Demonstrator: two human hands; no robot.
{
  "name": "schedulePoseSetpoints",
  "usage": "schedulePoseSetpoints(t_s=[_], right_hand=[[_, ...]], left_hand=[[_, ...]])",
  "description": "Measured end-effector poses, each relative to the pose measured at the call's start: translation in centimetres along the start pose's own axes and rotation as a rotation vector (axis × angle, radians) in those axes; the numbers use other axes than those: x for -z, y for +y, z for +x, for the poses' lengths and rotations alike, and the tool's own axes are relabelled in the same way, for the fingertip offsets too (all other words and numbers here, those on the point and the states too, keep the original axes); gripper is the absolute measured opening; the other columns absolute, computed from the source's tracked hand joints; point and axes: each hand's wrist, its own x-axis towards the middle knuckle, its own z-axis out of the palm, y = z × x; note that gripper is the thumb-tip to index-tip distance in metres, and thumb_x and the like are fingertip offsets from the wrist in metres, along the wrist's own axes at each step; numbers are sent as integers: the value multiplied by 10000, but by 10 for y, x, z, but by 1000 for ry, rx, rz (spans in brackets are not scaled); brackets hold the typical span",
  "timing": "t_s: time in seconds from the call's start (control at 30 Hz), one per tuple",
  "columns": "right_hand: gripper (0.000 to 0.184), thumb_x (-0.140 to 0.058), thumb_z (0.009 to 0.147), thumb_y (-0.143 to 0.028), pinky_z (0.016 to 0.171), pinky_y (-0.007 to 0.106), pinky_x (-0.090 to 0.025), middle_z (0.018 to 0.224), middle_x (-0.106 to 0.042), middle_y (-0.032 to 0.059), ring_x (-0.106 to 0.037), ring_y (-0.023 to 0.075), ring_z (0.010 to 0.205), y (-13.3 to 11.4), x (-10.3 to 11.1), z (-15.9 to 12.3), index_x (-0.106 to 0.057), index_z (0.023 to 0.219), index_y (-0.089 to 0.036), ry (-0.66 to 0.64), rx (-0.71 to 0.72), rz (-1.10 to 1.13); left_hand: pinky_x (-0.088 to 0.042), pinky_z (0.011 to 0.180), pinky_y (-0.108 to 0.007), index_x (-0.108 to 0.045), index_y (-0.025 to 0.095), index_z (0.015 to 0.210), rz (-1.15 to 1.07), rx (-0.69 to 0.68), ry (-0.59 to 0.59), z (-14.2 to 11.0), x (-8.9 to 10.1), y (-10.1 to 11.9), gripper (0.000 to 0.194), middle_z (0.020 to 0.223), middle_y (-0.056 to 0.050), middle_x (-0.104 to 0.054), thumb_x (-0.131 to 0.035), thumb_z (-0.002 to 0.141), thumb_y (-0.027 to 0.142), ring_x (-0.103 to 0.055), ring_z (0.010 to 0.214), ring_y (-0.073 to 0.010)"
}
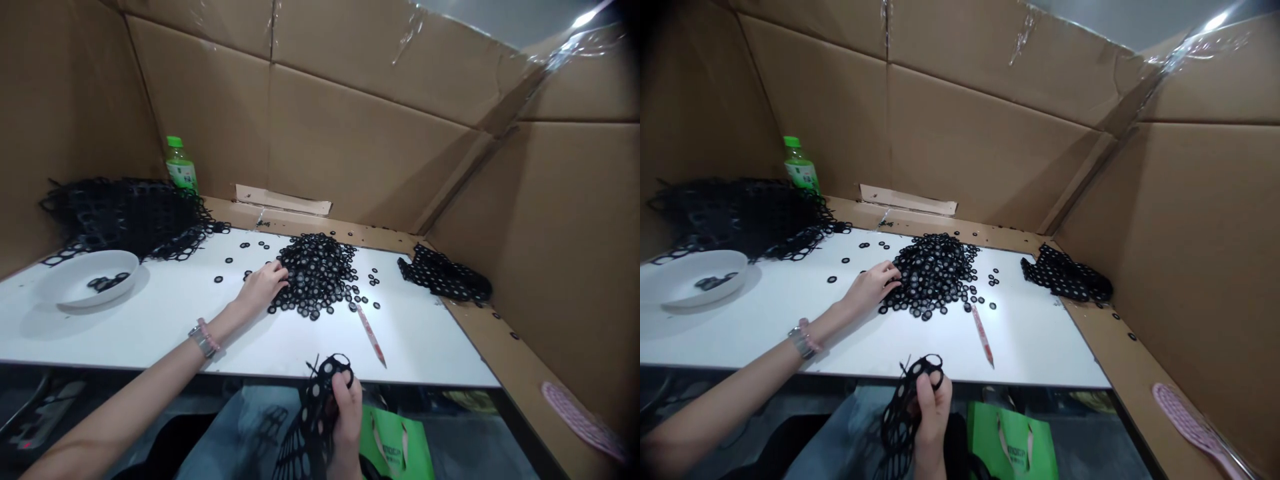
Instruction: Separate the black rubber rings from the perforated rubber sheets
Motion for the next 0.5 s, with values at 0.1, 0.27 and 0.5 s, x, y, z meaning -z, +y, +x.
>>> schedulePoseSetpoints(t_s=[0.1,0.27,0.5], right_hand=[[320,-711,593,-412,378,179,-353,454,-475,-90,-472,84,415,-1,-4,-4,-496,691,-197,99,-112,113],[376,-754,550,-440,494,198,-435,619,-612,-42,-553,108,551,4,-5,-11,-552,743,-189,89,-89,67],[367,-683,625,-539,560,219,-436,604,-580,-29,-534,119,579,-1,2,-14,-606,672,-183,-60,167,-240]], left_hand=[[-358,604,-244,-516,167,783,-67,-33,70,-7,16,18,84,821,-38,-536,-515,837,232,-503,723,-161],[-288,503,-213,-376,175,589,-395,-320,-266,-48,48,77,386,544,44,-403,-507,817,457,-362,502,-93],[-319,560,-215,-408,171,635,-404,-313,-544,-74,56,103,338,641,10,-517,-335,924,330,-444,575,-106]])
